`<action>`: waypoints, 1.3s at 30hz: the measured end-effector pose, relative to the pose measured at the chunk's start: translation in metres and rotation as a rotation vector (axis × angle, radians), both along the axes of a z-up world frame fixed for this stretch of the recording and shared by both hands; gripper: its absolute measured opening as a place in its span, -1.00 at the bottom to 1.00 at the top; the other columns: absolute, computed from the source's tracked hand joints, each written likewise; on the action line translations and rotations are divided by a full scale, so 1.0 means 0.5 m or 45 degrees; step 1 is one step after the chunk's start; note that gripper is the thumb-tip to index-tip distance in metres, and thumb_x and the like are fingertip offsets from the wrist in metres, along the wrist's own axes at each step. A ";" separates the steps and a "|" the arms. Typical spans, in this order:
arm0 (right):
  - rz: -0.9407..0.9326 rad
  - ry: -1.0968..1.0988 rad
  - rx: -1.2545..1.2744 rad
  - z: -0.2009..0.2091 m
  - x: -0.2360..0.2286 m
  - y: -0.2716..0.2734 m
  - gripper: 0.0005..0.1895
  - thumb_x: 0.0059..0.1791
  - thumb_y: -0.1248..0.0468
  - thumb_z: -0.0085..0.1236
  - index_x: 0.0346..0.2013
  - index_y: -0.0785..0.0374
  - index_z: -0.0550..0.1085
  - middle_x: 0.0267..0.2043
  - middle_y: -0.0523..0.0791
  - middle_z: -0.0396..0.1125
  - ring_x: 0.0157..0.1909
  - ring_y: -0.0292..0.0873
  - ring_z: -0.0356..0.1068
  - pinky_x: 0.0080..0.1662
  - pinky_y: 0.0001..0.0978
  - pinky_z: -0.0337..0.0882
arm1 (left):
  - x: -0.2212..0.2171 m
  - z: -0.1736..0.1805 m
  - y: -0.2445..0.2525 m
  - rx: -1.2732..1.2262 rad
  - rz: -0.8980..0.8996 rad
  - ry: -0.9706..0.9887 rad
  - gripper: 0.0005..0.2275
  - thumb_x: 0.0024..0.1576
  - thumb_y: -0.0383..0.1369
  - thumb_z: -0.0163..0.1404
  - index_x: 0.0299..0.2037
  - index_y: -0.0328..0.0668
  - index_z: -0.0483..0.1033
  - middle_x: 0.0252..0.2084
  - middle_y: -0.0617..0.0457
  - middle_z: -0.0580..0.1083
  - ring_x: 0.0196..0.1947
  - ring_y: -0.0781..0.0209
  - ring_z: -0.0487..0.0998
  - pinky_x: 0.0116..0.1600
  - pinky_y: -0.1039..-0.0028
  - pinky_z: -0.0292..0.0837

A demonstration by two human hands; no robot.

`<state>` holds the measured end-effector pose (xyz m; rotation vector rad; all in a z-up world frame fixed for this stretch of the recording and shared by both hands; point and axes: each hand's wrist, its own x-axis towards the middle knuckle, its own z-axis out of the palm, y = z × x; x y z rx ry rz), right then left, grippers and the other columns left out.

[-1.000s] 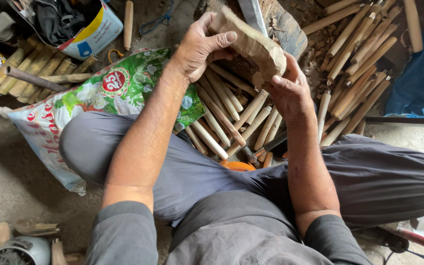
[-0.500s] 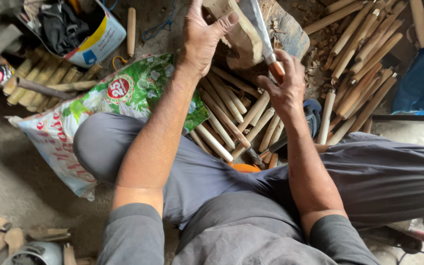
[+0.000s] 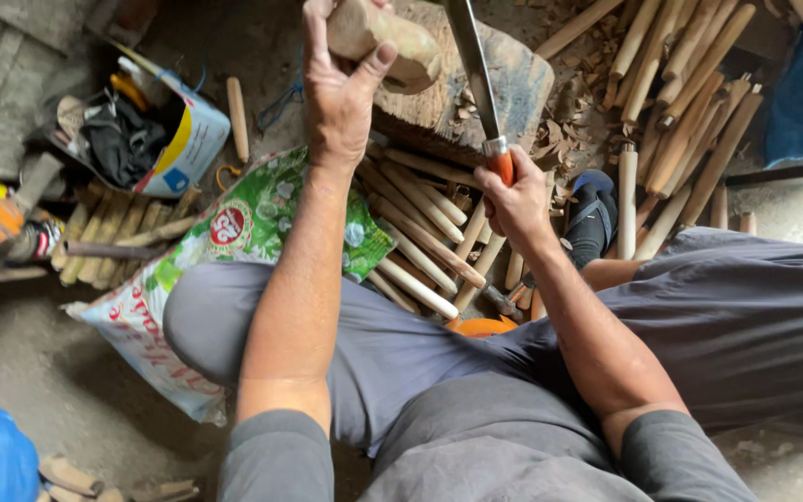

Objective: The person sits on the floor and uses a knife to carve a small piece of wood held against a larger wooden block. The person repeatedly shaves off wood shavings and rotates the piece to work on different sides.

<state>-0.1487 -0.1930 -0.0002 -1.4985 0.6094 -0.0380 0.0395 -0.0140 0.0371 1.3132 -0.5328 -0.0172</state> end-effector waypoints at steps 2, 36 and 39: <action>0.009 -0.255 -0.140 0.020 -0.013 0.005 -0.81 0.02 0.43 0.09 -0.08 0.23 0.38 -0.39 -0.27 0.30 -0.46 -0.38 0.27 -0.45 -0.52 0.30 | 0.001 0.009 -0.006 0.197 0.089 -0.119 -0.49 0.24 -0.22 0.27 0.29 -0.10 0.28 0.20 0.01 0.46 0.23 0.10 0.49 0.35 0.34 0.46; 0.041 -0.116 -0.723 -0.040 0.022 0.054 -0.77 -0.07 0.43 0.12 -0.11 0.32 0.41 -0.40 -0.08 0.33 -0.35 -0.17 0.33 -0.29 -0.27 0.36 | 0.047 0.044 -0.008 0.459 0.077 -0.304 -0.49 0.24 -0.46 0.32 0.30 -0.19 0.28 0.11 -0.06 0.60 0.08 0.11 0.62 0.31 0.33 0.53; 0.070 -0.126 -0.438 -0.067 0.048 0.041 -0.77 -0.16 0.41 0.20 -0.22 0.24 0.45 -0.42 -0.14 0.39 -0.31 -0.21 0.41 -0.23 -0.29 0.41 | 0.066 0.068 -0.026 0.422 0.107 -0.309 -0.45 0.19 -0.46 0.34 0.30 -0.19 0.26 0.10 -0.07 0.59 0.13 0.08 0.62 0.29 0.31 0.57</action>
